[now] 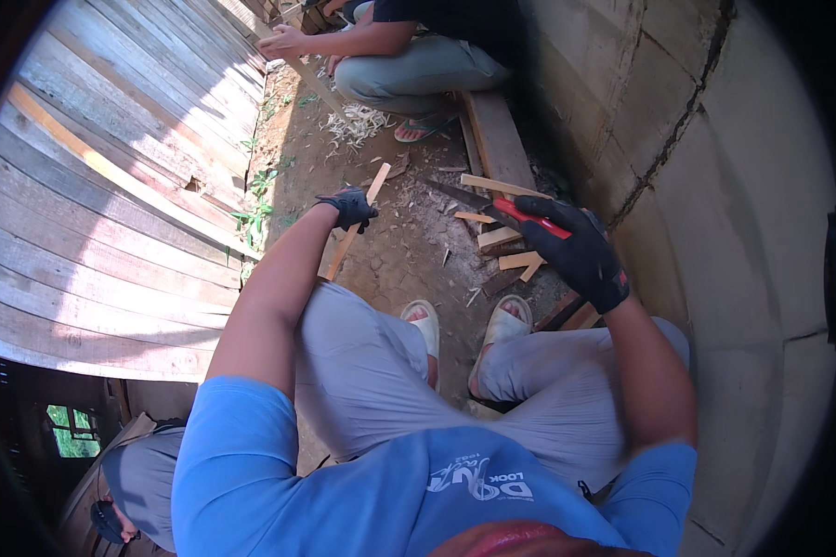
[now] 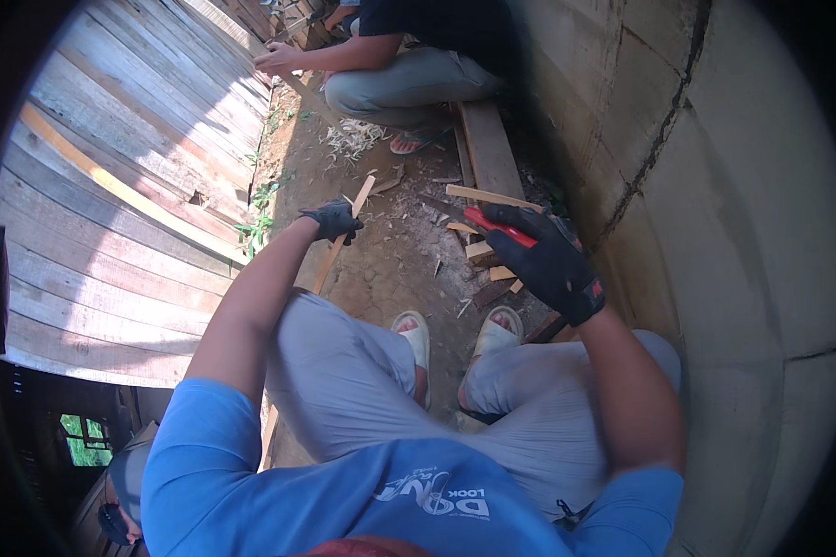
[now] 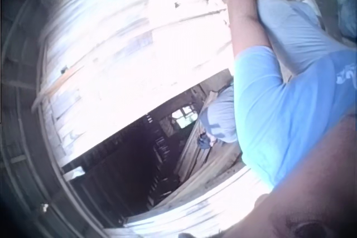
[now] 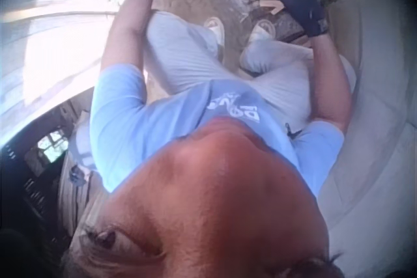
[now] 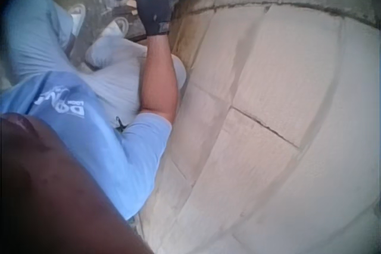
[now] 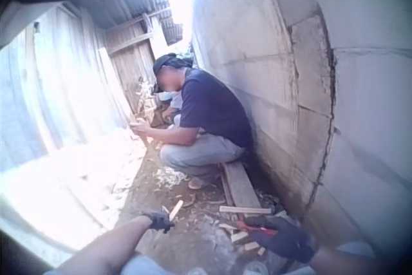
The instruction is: The person sits on the ground and uses a hand saw to cut small wooden sticks into shorter pieces. The person holds the sticks with one hand and saws with the other, accumulating a pile of cut pieces on the ground.
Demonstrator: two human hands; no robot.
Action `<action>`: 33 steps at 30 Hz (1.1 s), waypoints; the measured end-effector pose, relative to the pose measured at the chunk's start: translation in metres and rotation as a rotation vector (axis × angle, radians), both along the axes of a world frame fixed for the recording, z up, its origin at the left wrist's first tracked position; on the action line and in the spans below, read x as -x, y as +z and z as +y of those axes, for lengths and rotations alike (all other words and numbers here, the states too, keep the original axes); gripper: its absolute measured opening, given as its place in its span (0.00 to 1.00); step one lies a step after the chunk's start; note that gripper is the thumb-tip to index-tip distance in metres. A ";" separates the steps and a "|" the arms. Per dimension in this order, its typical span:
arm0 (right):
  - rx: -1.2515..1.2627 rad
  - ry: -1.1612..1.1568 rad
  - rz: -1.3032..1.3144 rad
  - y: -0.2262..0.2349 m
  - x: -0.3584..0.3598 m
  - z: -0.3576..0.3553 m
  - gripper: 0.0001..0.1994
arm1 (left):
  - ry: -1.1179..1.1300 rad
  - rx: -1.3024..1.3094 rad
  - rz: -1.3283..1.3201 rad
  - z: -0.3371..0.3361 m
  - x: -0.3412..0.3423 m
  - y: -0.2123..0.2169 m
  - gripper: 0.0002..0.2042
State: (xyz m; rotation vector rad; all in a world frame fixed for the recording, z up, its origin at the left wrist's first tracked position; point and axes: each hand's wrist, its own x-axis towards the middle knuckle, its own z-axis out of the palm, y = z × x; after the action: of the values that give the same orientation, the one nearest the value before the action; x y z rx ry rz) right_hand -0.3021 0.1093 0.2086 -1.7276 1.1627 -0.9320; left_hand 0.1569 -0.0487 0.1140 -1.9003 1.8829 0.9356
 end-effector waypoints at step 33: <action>-0.064 0.421 0.540 -0.059 -0.027 -0.006 0.22 | -0.257 0.523 -0.054 -0.063 0.188 -0.042 0.20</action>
State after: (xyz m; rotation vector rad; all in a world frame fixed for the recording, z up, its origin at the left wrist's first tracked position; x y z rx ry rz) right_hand -0.2756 0.1032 0.1493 -2.1285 1.0681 -0.1710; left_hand -0.0310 -0.1121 0.0724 -1.8433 2.4370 0.3262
